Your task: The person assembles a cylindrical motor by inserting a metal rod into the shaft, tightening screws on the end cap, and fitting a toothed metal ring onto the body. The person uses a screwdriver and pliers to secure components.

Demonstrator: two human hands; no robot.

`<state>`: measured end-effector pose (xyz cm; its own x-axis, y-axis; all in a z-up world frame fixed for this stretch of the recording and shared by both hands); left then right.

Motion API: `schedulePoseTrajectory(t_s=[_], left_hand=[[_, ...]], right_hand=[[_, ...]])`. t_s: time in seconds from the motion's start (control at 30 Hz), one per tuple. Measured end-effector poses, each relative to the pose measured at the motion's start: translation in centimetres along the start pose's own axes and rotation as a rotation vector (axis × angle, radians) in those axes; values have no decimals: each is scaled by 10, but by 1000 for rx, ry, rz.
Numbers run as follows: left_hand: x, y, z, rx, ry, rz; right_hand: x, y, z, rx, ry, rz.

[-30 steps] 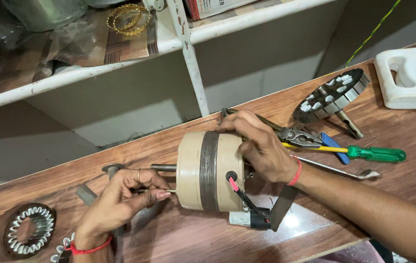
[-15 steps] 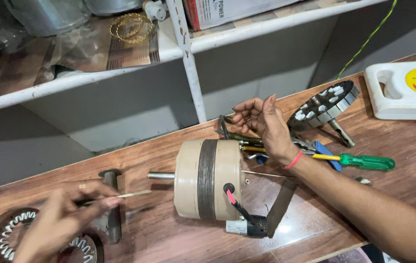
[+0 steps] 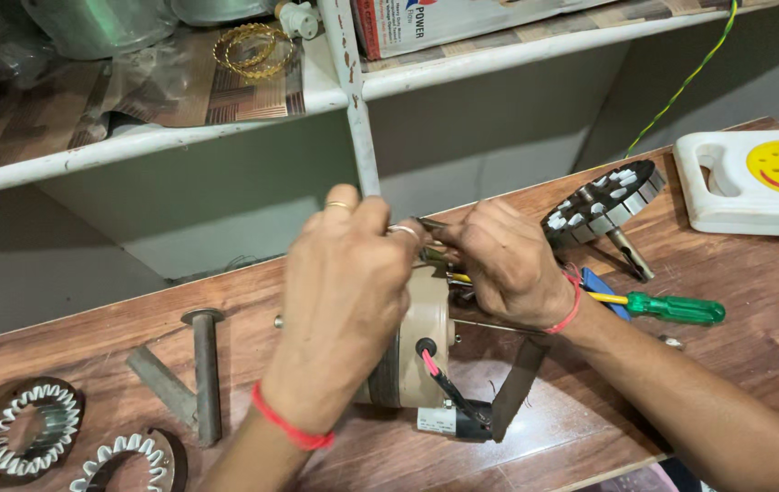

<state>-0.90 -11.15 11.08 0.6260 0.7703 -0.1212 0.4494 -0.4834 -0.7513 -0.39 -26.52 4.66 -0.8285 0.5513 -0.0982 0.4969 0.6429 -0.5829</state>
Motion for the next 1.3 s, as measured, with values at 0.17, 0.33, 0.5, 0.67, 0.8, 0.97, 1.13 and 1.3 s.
schedulePoseTrajectory(t_s=[0.17,0.33,0.5,0.67,0.8,0.97,1.13,1.3], left_hand=[[4,2,9,-124,-141,80],[3,14,15,11,-352,-153],[24,35,30,436,-630,84],[48,33,30,471,-713,156],[86,31,24,411,-699,311],[118,41,27,409,-686,492],[127,47,33,423,-668,539],[128,43,32,421,-626,609]], right_hand=[[-12,-10,-2,-12,-14,25],[-56,-20,11,108,339,64],[-72,7,29,473,444,-147],[-80,22,53,704,706,-380],[-78,13,56,747,775,-542],[-69,12,71,967,817,-683],[-47,41,73,1109,568,-471],[-33,42,77,1132,510,-23]])
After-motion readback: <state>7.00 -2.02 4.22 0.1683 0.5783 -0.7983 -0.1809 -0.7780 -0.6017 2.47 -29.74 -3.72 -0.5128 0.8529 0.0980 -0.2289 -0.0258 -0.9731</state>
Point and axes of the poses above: each hand's wrist, its own z-axis away from the middle knuckle, its own y-axis out of the palm, x = y × z, the point moved 6 cm from there along -z, towards the middle knuckle, and after that the axes turned 10 degrees about -y, right-handed, at the moved point
